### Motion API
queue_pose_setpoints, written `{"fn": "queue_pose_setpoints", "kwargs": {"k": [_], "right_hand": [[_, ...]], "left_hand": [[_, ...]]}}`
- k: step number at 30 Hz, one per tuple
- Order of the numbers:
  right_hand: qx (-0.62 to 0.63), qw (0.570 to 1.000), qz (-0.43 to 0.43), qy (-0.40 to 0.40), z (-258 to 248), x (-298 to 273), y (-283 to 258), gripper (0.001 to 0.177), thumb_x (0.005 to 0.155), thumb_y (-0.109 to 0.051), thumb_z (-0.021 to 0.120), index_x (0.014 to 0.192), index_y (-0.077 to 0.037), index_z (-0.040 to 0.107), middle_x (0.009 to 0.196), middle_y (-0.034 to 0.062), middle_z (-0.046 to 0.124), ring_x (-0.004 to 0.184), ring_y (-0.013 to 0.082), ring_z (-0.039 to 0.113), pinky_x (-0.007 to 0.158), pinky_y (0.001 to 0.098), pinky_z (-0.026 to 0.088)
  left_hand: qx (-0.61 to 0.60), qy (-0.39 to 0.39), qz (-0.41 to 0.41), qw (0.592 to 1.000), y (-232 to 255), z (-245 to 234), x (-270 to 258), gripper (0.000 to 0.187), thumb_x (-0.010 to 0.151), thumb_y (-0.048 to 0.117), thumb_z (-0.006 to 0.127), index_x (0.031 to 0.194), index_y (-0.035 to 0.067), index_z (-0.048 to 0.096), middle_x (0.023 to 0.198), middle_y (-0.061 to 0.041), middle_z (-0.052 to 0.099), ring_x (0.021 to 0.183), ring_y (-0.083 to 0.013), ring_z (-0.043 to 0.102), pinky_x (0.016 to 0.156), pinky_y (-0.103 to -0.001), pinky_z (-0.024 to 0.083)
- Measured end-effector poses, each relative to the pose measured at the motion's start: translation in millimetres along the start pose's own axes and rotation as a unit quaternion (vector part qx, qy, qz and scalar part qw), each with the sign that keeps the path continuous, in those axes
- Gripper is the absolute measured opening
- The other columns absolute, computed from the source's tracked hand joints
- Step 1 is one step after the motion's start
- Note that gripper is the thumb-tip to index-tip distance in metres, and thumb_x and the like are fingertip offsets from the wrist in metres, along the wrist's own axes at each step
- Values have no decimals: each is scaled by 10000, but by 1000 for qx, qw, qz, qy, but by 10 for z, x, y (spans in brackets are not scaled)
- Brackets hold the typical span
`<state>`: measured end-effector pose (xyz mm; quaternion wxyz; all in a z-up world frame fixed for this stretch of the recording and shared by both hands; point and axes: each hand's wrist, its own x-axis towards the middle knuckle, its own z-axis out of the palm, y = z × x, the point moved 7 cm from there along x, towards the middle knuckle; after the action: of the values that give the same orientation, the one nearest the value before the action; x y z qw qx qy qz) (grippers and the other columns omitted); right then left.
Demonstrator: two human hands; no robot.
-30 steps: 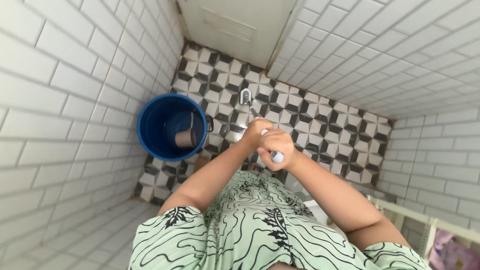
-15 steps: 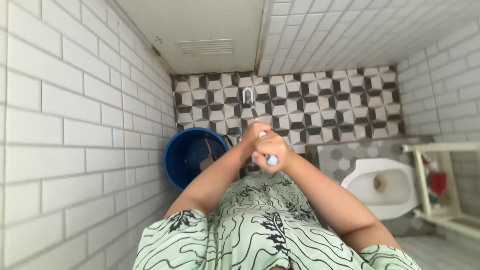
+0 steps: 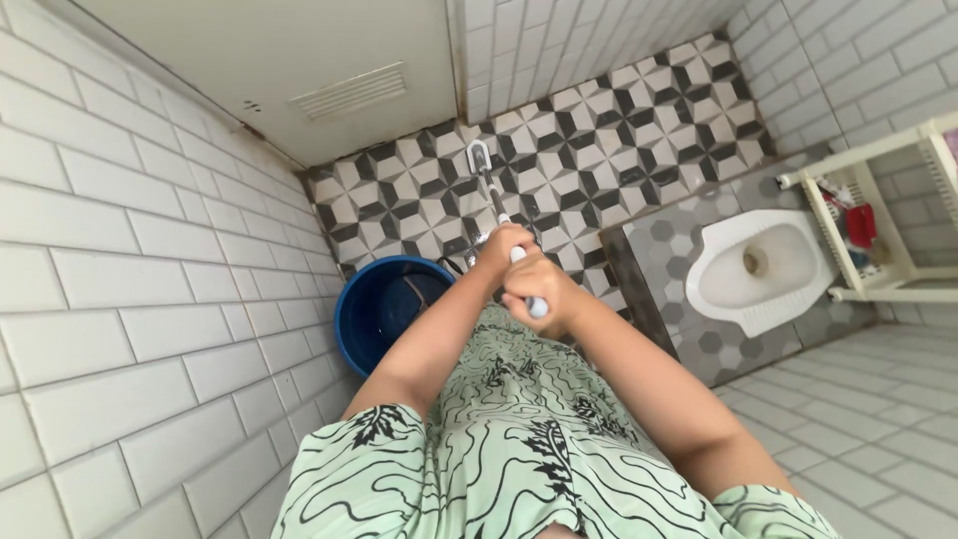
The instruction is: Scrubbing the tiled bathroom floor using a long-handled brush.
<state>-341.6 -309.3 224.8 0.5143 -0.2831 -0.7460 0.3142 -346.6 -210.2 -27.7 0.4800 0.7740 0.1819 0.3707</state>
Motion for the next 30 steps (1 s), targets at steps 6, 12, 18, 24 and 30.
{"fn": "queue_pose_setpoints", "kwargs": {"k": [6,12,18,24,30], "right_hand": [[-3,998,-19,61,-52,-772,-78,463,947,-133,607,505,-171,477,451,5,435,344,236,387,389,344,370],[-43,995,-38,84,-118,-577,73,461,945,-91,583,515,-147,427,441,33,401,329,241,352,382,327,354],[-41,991,-23,128,-573,-422,-173,471,975,-124,586,520,-165,473,449,5,445,341,217,392,403,323,349],[-105,980,-9,171,-528,-770,-510,465,964,-117,597,516,-164,484,462,9,477,338,237,403,400,336,379],[-154,976,-5,153,-325,-1306,257,458,944,-114,584,515,-146,427,439,40,412,333,247,367,380,340,371]], "left_hand": [[-31,15,-6,999,888,445,-213,335,835,249,716,602,128,507,563,-56,485,615,-275,513,678,-372,443],[-50,-36,51,997,346,500,62,386,876,292,739,570,205,520,544,37,514,583,-206,542,691,-295,434],[-107,-64,44,991,100,914,244,301,880,368,724,649,206,618,621,17,588,652,-191,585,714,-295,464],[-114,-76,33,990,1115,958,180,379,832,220,742,559,160,486,515,-29,452,532,-257,480,608,-320,417],[-114,-139,73,981,506,1238,326,350,785,113,769,528,147,535,500,-26,533,520,-273,523,632,-344,440]]}}
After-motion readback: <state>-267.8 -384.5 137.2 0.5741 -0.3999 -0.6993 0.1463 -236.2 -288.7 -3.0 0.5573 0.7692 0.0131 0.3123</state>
